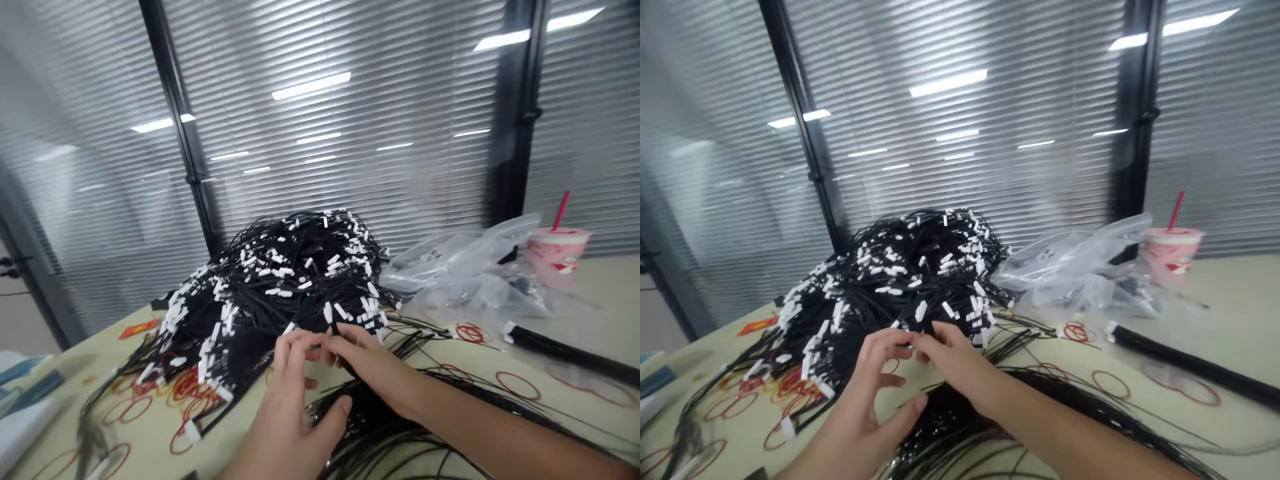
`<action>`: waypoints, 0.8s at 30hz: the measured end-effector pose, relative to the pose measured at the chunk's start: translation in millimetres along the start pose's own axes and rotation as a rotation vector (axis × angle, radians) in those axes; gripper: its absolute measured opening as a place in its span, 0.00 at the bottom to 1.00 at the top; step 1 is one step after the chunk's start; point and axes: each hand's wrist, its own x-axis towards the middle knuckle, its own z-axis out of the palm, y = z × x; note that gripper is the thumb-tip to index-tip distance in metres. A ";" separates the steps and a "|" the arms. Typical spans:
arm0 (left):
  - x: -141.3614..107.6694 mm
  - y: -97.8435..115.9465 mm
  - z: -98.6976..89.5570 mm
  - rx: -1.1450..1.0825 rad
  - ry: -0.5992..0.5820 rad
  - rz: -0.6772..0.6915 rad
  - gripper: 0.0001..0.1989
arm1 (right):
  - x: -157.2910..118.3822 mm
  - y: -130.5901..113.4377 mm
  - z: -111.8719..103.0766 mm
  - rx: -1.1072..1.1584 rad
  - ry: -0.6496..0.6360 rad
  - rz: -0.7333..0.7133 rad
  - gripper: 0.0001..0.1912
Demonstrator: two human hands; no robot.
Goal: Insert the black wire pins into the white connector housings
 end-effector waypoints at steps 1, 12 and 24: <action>4.2 1.5 3.5 0.006 0.007 -0.010 0.27 | 0.5 -2.6 -2.6 0.020 0.029 0.003 0.19; 41.1 -7.8 23.5 -0.202 -0.250 -0.127 0.08 | -3.5 -16.4 -11.7 -0.021 0.042 0.119 0.30; 61.7 -13.8 -35.0 0.167 -0.648 -0.036 0.10 | 3.6 -20.7 -48.6 -0.347 -0.085 0.148 0.35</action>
